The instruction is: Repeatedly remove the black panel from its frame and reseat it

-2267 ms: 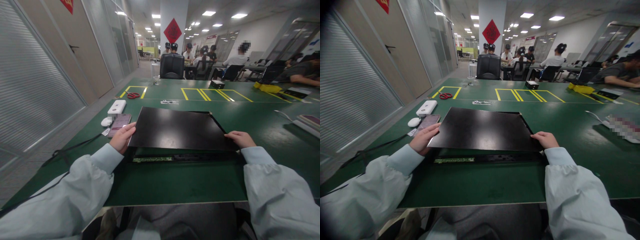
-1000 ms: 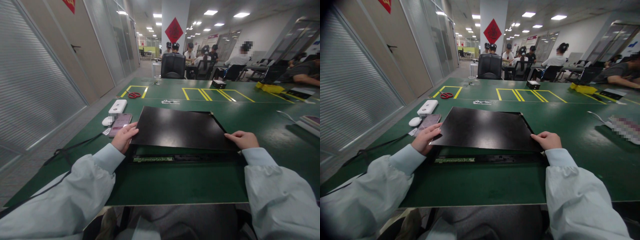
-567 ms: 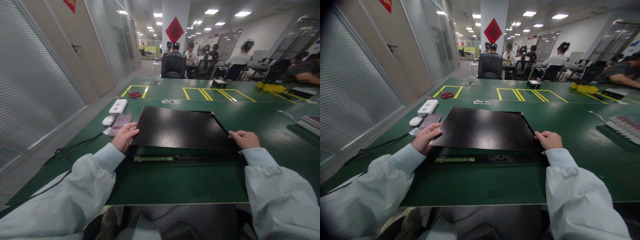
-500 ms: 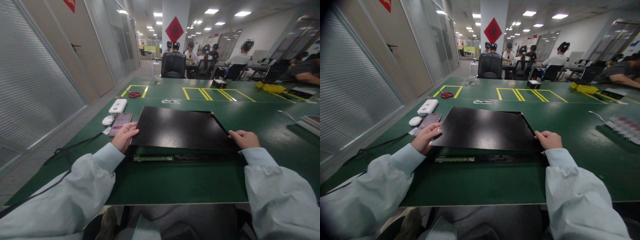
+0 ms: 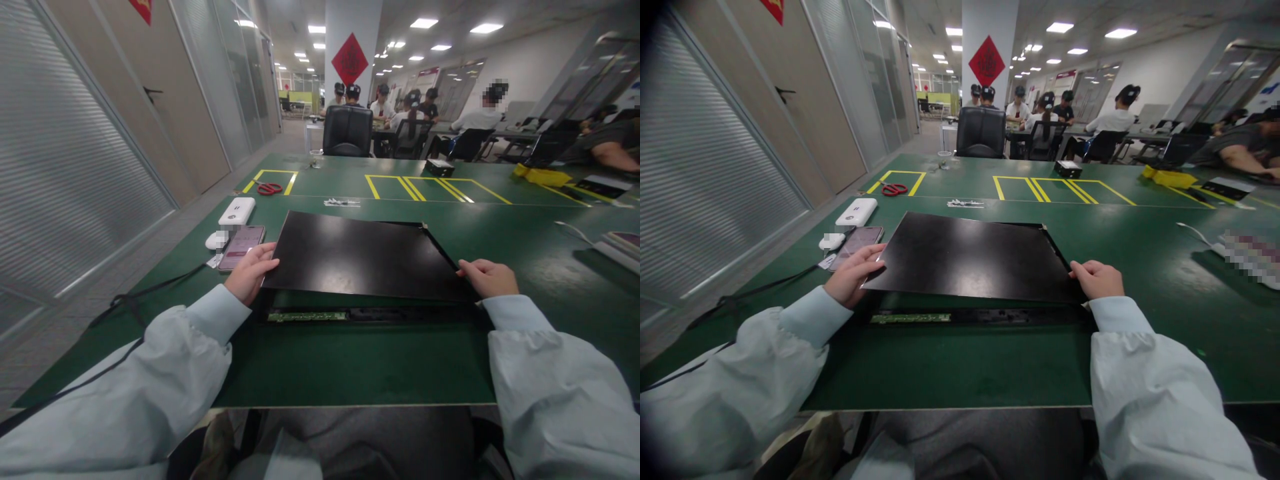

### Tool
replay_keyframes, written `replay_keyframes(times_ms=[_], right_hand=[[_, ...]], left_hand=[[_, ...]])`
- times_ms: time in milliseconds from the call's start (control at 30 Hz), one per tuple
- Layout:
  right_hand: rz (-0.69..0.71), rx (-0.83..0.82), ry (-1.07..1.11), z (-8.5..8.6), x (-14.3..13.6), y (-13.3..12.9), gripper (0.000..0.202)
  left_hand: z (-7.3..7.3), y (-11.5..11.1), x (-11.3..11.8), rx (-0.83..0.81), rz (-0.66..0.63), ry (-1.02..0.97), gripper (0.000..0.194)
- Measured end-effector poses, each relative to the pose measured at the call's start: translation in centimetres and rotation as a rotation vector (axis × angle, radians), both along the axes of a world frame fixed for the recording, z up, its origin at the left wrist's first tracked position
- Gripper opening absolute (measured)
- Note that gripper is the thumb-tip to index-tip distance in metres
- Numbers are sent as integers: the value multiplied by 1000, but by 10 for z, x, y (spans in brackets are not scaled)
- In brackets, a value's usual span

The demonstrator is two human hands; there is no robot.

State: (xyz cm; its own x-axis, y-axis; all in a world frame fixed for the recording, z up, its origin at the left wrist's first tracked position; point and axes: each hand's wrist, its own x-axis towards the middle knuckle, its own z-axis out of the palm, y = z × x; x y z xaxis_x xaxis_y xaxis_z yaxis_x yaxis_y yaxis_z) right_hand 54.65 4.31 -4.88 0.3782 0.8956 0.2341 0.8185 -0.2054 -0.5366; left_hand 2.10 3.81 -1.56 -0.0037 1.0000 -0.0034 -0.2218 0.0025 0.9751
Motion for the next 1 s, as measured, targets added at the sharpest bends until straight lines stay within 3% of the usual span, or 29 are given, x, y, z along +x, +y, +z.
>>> replay_keyframes(times_ms=[367,667,1000], right_hand=[[-5,76,12,1,-8,-1,31],[40,69,1,-9,8,4,31],[29,63,11,-5,3,3,29]], left_hand=[[-7,4,-1,-14,1,-36,56],[-6,4,-2,-15,5,-24,59],[-6,3,-1,-18,19,-11,58]])
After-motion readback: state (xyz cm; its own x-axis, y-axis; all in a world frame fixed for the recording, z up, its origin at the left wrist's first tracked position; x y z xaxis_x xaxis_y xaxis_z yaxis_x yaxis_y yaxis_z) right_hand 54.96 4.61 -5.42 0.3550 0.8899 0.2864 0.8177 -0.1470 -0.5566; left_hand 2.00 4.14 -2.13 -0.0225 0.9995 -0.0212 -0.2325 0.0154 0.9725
